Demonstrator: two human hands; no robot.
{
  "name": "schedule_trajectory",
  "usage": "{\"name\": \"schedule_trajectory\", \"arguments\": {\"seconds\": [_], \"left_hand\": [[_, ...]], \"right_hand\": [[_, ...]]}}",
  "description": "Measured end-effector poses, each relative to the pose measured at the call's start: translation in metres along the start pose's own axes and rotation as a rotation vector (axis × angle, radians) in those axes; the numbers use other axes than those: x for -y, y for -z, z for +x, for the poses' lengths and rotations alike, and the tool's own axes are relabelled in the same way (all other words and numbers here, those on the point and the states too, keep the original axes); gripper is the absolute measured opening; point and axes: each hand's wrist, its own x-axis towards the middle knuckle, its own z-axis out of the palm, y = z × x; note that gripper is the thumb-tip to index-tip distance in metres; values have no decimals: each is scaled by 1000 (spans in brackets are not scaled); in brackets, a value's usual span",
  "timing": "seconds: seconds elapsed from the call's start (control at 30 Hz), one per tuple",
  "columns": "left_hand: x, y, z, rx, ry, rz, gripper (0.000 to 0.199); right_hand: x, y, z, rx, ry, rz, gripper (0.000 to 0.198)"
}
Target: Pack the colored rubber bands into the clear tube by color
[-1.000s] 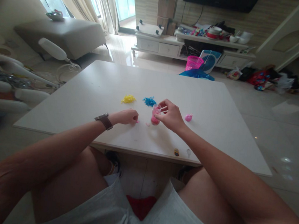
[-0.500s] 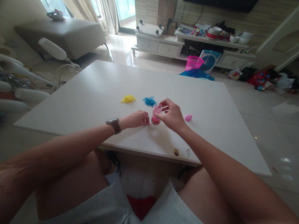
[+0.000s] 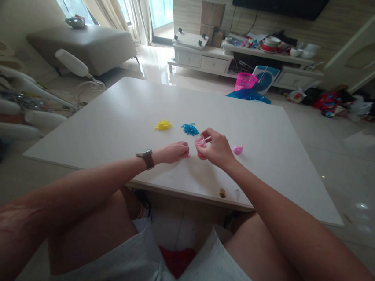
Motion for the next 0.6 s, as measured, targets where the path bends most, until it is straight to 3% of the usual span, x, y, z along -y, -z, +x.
{"name": "schedule_trajectory", "arguments": {"seconds": [0.1, 0.3, 0.4, 0.6], "left_hand": [[-3, 11, 2, -79, 53, -80, 17], [-12, 50, 1, -369, 97, -417, 11], [-18, 59, -4, -388, 40, -469, 10], [-27, 58, -8, -335, -132, -312, 13]], "right_hand": [[-3, 0, 0, 48, 4, -73, 24], [-5, -3, -1, 112, -46, -201, 26], [-3, -4, -2, 146, -69, -217, 27], [-1, -9, -4, 207, -46, -204, 31]]}}
